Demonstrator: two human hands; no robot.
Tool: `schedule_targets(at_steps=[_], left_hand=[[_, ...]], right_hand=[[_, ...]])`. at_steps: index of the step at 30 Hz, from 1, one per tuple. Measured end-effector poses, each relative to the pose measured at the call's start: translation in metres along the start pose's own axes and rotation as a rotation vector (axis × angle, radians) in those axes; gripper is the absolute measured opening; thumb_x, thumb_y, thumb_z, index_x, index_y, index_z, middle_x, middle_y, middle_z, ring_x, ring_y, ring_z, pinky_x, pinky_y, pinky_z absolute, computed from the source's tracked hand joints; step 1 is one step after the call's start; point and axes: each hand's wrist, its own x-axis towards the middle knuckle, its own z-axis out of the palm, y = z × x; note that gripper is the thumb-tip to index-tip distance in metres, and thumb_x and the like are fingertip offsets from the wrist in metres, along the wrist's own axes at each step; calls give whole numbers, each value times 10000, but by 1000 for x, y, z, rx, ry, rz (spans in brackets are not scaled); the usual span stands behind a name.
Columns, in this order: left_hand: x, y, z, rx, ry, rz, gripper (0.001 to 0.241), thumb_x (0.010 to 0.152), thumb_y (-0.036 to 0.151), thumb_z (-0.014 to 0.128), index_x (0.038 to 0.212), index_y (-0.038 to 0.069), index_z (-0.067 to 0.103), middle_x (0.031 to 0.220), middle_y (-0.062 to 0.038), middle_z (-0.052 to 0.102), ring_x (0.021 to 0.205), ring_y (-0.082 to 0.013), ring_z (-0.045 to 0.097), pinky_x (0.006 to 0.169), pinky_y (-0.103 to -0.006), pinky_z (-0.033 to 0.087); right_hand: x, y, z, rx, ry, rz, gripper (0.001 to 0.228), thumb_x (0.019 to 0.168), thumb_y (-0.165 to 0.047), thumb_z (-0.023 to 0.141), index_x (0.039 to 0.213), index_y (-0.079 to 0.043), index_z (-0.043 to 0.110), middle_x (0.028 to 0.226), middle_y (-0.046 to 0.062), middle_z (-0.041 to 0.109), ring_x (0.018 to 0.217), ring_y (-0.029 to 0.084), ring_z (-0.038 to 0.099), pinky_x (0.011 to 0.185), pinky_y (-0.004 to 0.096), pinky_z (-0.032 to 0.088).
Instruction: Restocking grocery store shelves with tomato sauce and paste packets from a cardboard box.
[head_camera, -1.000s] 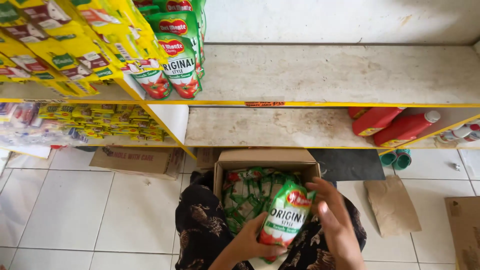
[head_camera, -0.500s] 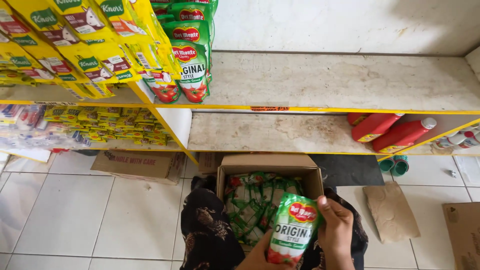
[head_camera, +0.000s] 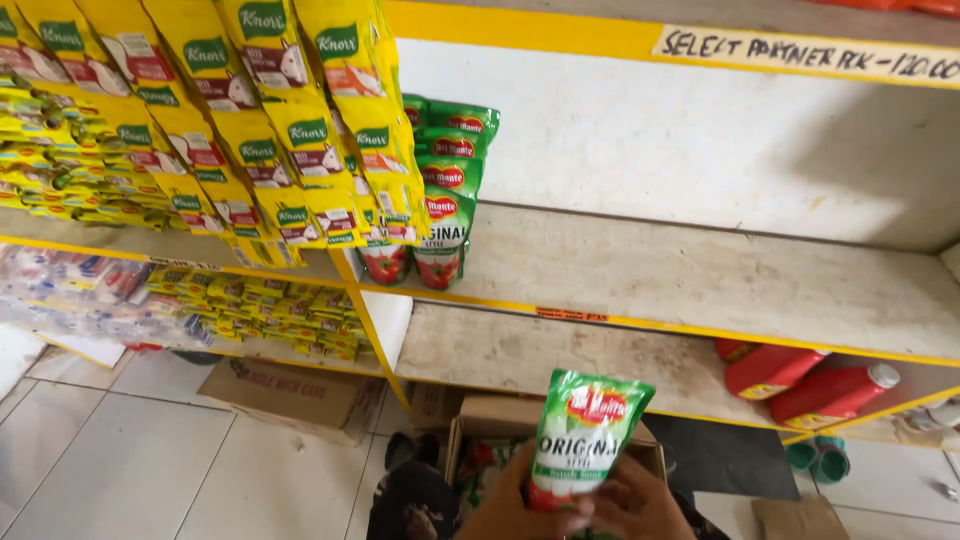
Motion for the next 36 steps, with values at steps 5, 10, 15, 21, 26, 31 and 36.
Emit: schedule_targets(at_steps=[5, 10, 15, 21, 26, 31, 36], left_hand=[[82, 46, -38, 233, -4, 160, 809, 731, 111, 899, 1409, 65, 460, 1207, -129, 596, 1007, -210, 617, 837, -397, 541], [161, 73, -72, 621, 249, 366, 857, 788, 203, 850, 1501, 14, 413, 1350, -214, 559, 1202, -344, 552, 1016, -463, 454], [235, 26, -107, 840, 450, 561, 957, 859, 242, 801, 1577, -61, 247, 1554, -335, 389, 1446, -474, 393, 1185, -506, 334], [290, 24, -128, 894, 424, 466, 940, 891, 207, 737, 1601, -79, 191, 1601, -354, 333, 1505, -497, 318, 1211, -509, 310], [308, 34, -128, 894, 462, 471, 903, 880, 159, 708, 1586, -90, 203, 1577, -354, 375, 1469, -499, 375, 1177, -505, 366], [322, 33, -130, 892, 488, 481, 866, 879, 145, 710, 1560, -108, 239, 1523, -357, 433, 1395, -497, 465, 1110, -504, 440], [331, 28, -129, 865, 525, 473, 822, 875, 150, 715, 1533, -115, 302, 1455, -349, 509, 1321, -489, 546, 1066, -497, 486]], right_hand=[[60, -93, 29, 51, 73, -197, 509, 753, 25, 777, 1244, 36, 641, 1099, 152, 776, 977, 248, 758, 825, 415, 629], [168, -171, 54, 21, 188, -404, 314, 859, -30, 745, 1158, 35, 677, 1041, 130, 760, 869, 206, 732, 768, 380, 649], [291, -196, 56, -43, 199, -556, 274, 874, -60, 788, 1088, 45, 651, 1045, 118, 764, 909, 176, 740, 779, 351, 655], [362, -215, 59, -83, 168, -554, 233, 885, -56, 776, 1087, 3, 676, 1041, 102, 750, 914, 172, 728, 769, 344, 644], [386, -225, 56, -85, 107, -547, 230, 890, -47, 760, 1089, 2, 657, 1056, 113, 744, 916, 185, 741, 781, 357, 668], [387, -229, 58, -126, 59, -533, 266, 918, -72, 755, 1138, 9, 629, 1084, 119, 731, 959, 183, 725, 842, 359, 657], [386, -222, 45, -138, -68, -536, 378, 946, -120, 723, 1283, -11, 591, 1201, 113, 709, 1098, 177, 680, 961, 330, 584]])
